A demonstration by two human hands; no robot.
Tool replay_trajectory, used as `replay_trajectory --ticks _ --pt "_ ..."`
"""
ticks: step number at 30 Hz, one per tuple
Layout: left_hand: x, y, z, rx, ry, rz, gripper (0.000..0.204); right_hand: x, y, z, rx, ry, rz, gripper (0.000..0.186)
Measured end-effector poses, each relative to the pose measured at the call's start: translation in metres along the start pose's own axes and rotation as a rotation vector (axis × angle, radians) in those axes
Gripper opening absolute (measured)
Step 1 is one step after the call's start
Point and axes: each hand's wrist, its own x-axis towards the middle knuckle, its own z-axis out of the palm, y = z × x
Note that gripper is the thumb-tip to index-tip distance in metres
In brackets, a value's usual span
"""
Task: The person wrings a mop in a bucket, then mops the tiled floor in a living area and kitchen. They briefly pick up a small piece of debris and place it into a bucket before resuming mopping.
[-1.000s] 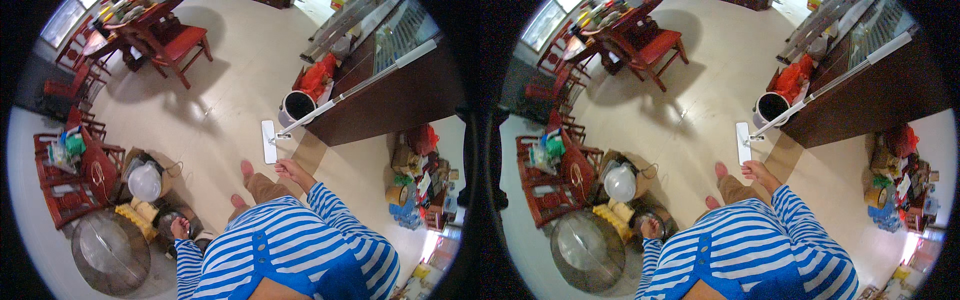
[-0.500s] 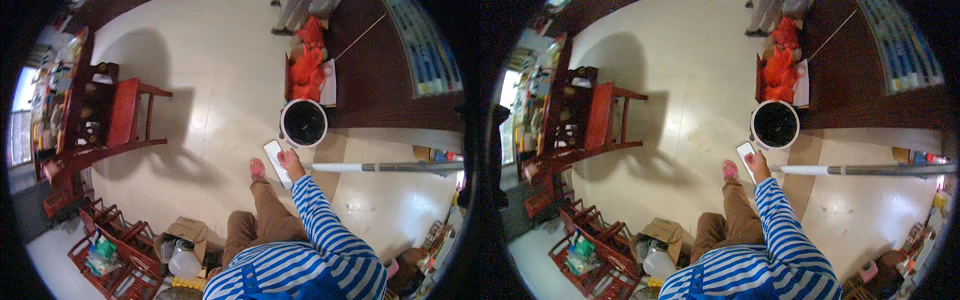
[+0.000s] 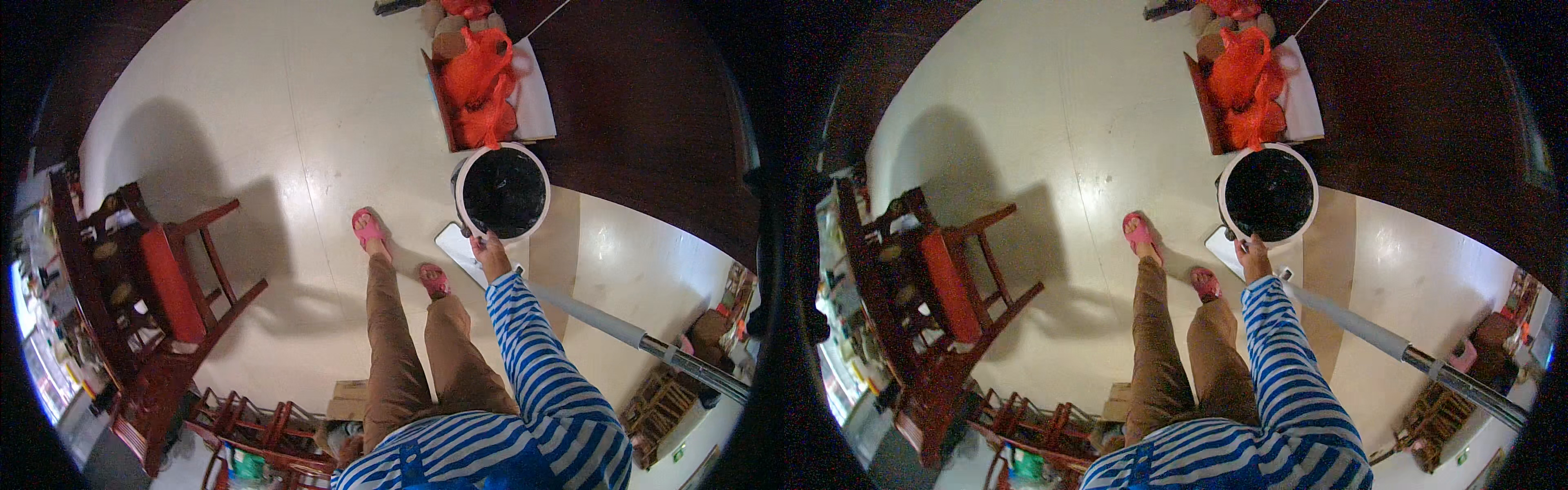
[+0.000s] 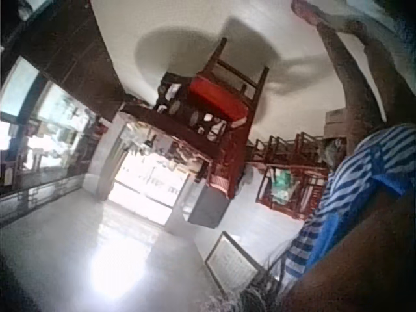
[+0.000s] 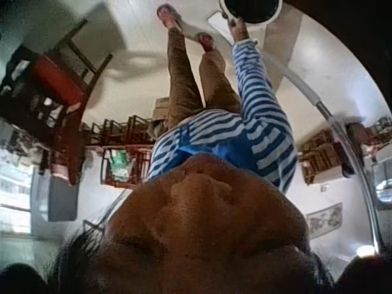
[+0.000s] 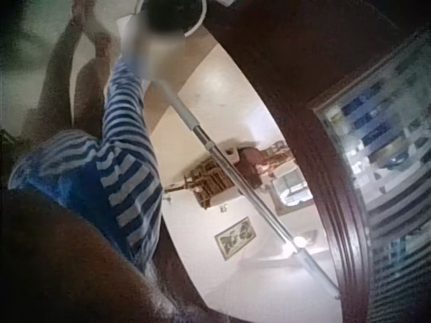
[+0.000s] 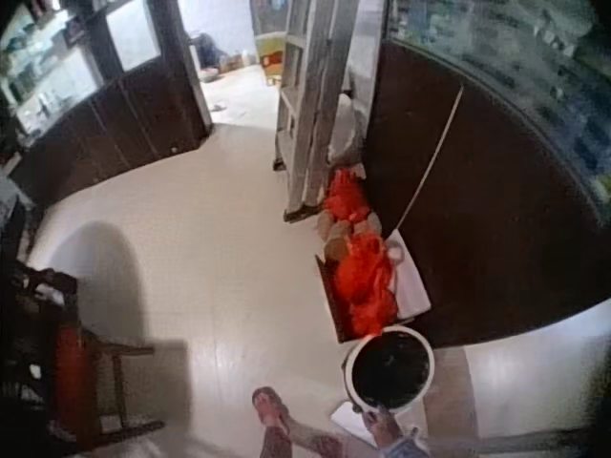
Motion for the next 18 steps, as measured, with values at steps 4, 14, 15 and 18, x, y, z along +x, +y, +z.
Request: replay_trajectory --ticks 4,14,15,18 --pt "0.049 0.039 -0.078 -0.83 0.08 -0.49 0.016 -0.026 0.004 0.011 0.156 0.045 0.096 0.026" --pt "0.112 0.233 -0.221 -0.827 0.033 -0.192 0.023 -0.258 0.065 0.064 -0.146 -0.133 -0.071 0.024" --pt "0.12 0.262 -0.234 -0.83 0.017 -0.115 0.023 -0.271 0.069 0.084 -0.172 -0.001 -0.072 0.025" --pt "0.143 0.352 -0.271 -0.928 -0.015 -0.021 0.031 -0.315 0.057 0.136 -0.524 -0.119 0.03 0.015"
